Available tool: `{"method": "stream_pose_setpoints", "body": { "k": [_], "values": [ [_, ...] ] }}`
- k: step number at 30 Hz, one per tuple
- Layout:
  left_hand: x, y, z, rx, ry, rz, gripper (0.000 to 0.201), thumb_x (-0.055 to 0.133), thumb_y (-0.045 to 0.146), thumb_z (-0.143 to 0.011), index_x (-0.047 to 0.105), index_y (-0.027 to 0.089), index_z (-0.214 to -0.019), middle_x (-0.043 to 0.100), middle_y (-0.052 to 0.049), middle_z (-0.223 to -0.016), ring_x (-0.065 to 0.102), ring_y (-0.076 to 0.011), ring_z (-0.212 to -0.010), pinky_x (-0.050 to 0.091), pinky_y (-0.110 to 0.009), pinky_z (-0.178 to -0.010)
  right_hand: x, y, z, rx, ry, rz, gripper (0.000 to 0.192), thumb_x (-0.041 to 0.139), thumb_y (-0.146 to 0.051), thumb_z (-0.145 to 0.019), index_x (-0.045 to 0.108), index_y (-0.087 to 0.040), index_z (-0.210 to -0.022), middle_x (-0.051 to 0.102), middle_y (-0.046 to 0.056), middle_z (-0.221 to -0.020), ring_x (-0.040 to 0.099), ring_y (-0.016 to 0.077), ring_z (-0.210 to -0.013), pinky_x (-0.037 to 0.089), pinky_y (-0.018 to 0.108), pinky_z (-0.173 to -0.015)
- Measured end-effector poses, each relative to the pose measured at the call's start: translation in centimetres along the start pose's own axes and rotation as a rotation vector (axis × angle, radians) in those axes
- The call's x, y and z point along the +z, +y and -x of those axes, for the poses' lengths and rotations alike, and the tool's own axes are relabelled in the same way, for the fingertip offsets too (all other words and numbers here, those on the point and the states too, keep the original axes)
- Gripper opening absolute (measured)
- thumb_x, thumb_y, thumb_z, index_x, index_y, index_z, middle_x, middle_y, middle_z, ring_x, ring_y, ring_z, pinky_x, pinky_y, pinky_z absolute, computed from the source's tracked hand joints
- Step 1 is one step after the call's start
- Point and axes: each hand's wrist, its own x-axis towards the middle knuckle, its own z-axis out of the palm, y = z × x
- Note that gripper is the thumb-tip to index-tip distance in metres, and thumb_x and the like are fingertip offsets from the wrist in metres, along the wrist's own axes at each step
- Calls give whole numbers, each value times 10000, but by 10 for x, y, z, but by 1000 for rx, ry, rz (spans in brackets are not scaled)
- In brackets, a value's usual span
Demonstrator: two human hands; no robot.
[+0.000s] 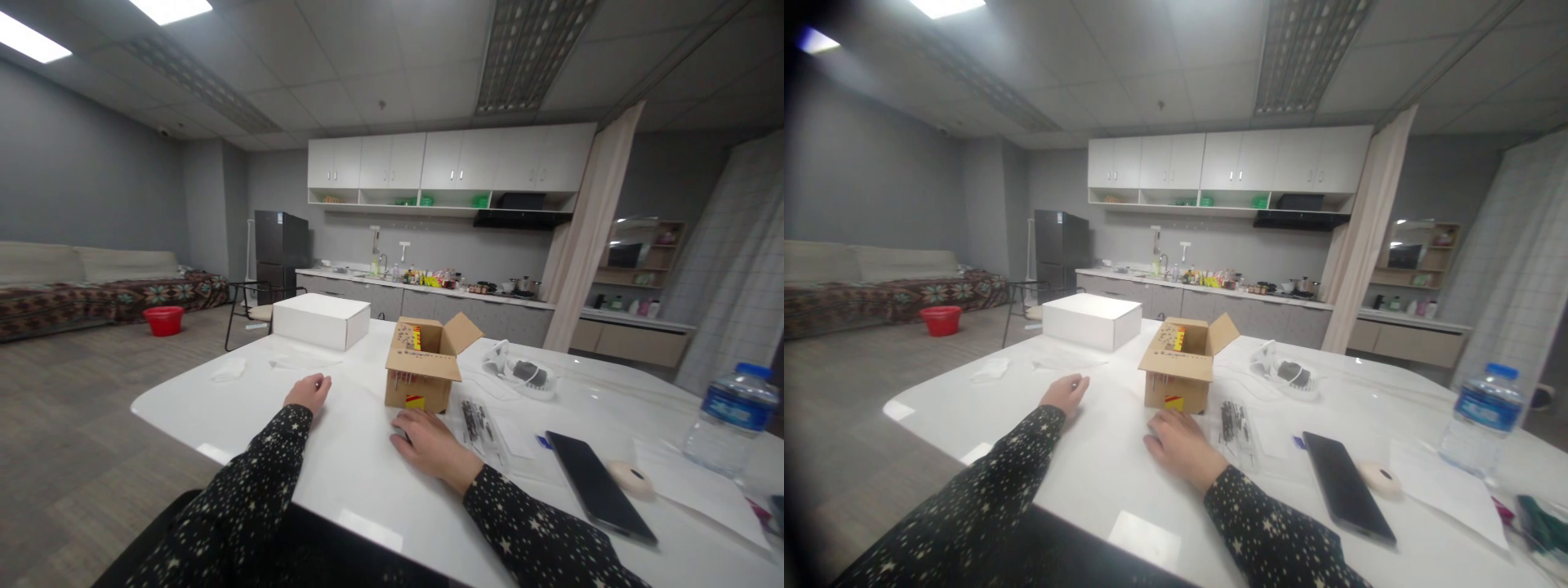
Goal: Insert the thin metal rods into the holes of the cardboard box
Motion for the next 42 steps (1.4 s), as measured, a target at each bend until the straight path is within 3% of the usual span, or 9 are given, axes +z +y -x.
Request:
{"method": "stream_pose_setpoints", "body": {
  "k": [18,36,42],
  "values": [
    [-1,1,1,1,-22,-10,363,344,440,-841,475,209,-595,586,-31,-641,522,-164,-653,330,-239,-604,0,4,1,111,-16,156,297,396,-344,-914,638,-172,-894,630,94,-934,551,223,-922,370,327,-843],
    [-4,4,3,5,-23,-16,358,361,420,-844,513,213,-595,603,-31,-635,554,-174,-674,349,-237,-620,2,2,1,26,17,128,292,375,-305,-931,630,-165,-913,577,93,-932,497,223,-945,333,358,-874],
    [-3,3,2,10,-19,-20,356,361,424,-841,507,213,-595,607,-33,-647,554,-175,-683,348,-239,-620,1,3,0,4,-2,150,191,459,-233,-848,628,-159,-896,593,88,-948,501,215,-907,329,346,-845]
  ]
}}
